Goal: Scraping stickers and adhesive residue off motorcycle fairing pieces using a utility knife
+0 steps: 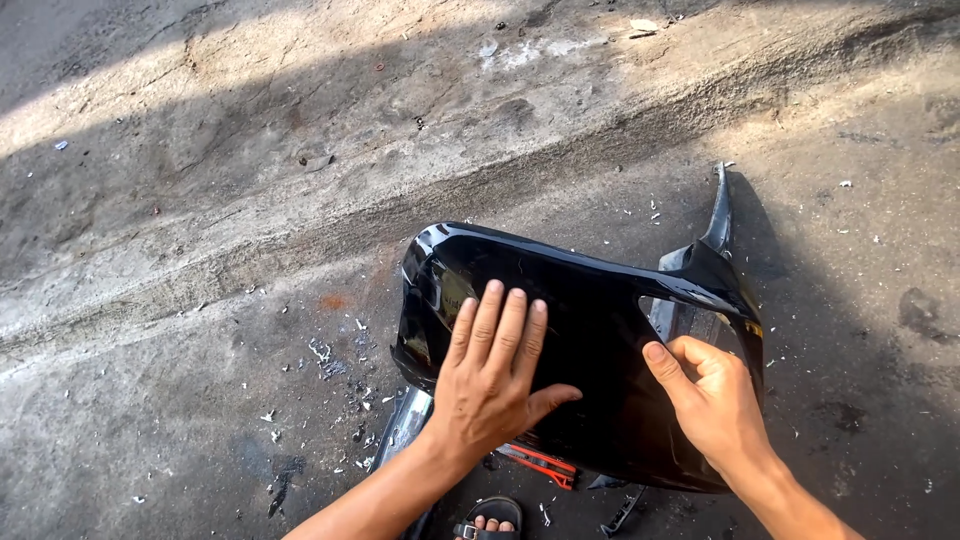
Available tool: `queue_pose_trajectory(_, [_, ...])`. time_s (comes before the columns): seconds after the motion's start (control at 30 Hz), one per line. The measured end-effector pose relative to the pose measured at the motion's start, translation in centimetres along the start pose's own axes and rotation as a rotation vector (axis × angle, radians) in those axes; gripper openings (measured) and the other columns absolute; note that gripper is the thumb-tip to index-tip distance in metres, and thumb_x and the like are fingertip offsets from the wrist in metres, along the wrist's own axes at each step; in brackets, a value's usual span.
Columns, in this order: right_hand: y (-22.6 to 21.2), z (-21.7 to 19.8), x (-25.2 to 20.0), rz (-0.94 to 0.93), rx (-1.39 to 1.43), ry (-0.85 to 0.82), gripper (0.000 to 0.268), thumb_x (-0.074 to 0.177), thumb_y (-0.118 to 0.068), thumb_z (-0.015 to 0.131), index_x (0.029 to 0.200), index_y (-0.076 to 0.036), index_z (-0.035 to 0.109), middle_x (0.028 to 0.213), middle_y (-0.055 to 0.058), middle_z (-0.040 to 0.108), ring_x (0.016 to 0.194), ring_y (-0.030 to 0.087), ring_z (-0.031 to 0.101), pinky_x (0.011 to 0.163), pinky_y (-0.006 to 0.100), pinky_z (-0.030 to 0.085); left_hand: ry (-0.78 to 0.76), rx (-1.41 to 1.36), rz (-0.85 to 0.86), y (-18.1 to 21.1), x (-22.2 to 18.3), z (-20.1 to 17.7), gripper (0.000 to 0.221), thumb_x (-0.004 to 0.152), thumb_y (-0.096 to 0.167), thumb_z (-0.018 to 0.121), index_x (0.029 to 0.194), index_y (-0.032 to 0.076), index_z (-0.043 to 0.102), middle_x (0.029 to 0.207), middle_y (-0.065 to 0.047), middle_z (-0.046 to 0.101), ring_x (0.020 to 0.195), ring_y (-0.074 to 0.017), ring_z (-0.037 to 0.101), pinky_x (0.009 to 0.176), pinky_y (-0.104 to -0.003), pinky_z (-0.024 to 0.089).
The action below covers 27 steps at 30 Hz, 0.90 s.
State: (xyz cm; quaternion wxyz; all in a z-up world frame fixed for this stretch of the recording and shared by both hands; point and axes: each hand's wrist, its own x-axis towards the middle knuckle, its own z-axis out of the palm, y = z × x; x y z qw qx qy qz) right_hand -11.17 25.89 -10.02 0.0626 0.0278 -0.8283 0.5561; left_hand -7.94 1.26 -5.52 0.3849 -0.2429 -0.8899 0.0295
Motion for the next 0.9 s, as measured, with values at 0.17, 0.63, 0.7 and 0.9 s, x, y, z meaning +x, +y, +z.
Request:
queue_pose_trajectory(0.17, [-0.3, 0.2, 0.1, 0.012, -0.013, 0.001, 0.049, 0.096, -0.036, 0.068, 0.064, 0.0, 0.064, 0.051, 0.003, 0.05, 0.049, 0.011, 0.037, 0.047, 0.029, 0.03, -0.035, -0.043, 0.063, 2.3, -0.3, 0.8, 0.089, 0.088, 0.065, 0.067, 0.144, -0.002, 0.056, 0.151, -0.024, 0.045, 0.145, -0.0434, 0.036, 0.121, -0.052, 0.026])
queue_pose_trajectory(0.63, [-0.6, 0.4, 0.0, -0.031, -0.023, -0.014, 0.042, 0.098, -0.035, 0.065, 0.072, -0.002, 0.071, 0.048, 0.002, 0.048, 0.045, 0.01, 0.033, 0.043, 0.029, 0.025, -0.065, -0.078, 0.249, 3.3, -0.9, 1.7, 0.073, 0.094, 0.061, 0.061, 0.149, 0.013, 0.055, 0.148, -0.009, 0.052, 0.145, -0.027, 0.044, 0.123, -0.048, 0.029])
queue_pose_trajectory(0.7, [-0.6, 0.6, -0.1, -0.003, -0.023, -0.005, 0.043, 0.098, -0.033, 0.066, 0.07, 0.0, 0.07, 0.05, 0.003, 0.052, 0.047, 0.011, 0.037, 0.046, 0.029, 0.029, -0.031, -0.019, 0.177, 2.2, -0.7, 1.8, 0.082, 0.09, 0.068, 0.064, 0.147, 0.01, 0.057, 0.143, -0.012, 0.057, 0.143, -0.0292, 0.046, 0.122, -0.05, 0.023])
queue_pose_trajectory(0.9, [0.2, -0.1, -0.1, 0.01, -0.01, -0.003, 0.05, 0.096, -0.038, 0.067, 0.065, 0.001, 0.067, 0.049, 0.003, 0.046, 0.045, 0.011, 0.035, 0.045, 0.029, 0.027, 0.022, 0.082, 0.012, -2.2, 0.1, 0.6, 0.08, 0.091, 0.07, 0.059, 0.145, 0.011, 0.057, 0.147, -0.016, 0.053, 0.142, -0.0326, 0.045, 0.12, -0.05, 0.028])
